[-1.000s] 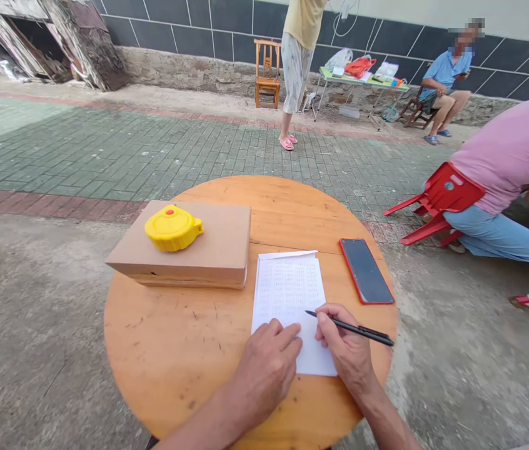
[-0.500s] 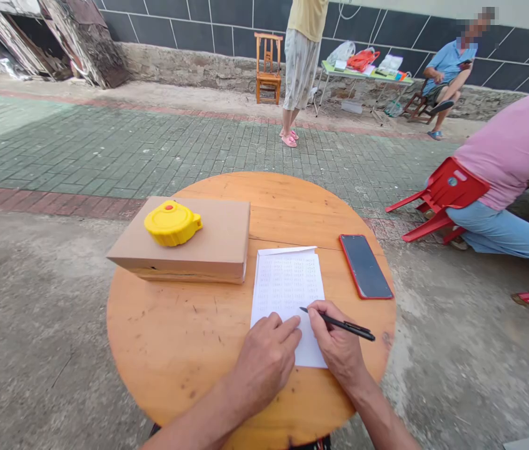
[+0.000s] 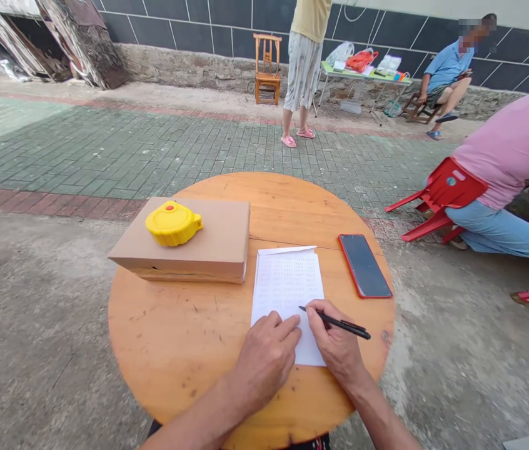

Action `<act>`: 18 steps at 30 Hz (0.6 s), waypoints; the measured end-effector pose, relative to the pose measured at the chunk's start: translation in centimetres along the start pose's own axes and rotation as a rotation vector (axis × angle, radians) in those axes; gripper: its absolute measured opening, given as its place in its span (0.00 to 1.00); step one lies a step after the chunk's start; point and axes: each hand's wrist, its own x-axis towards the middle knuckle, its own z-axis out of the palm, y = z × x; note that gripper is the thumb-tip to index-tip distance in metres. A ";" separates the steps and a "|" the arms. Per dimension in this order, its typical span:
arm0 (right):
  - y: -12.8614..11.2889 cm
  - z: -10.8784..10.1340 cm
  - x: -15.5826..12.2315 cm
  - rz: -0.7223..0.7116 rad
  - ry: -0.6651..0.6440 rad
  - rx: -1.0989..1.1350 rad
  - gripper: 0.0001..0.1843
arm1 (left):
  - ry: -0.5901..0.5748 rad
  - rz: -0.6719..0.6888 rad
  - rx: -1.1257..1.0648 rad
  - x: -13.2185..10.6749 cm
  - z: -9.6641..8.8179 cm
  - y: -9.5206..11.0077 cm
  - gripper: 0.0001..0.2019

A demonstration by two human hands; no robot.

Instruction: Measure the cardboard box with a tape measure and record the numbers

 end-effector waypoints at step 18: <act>-0.1 0.1 0.1 -0.025 -0.010 -0.036 0.10 | -0.001 -0.023 -0.036 -0.1 0.3 0.0 0.10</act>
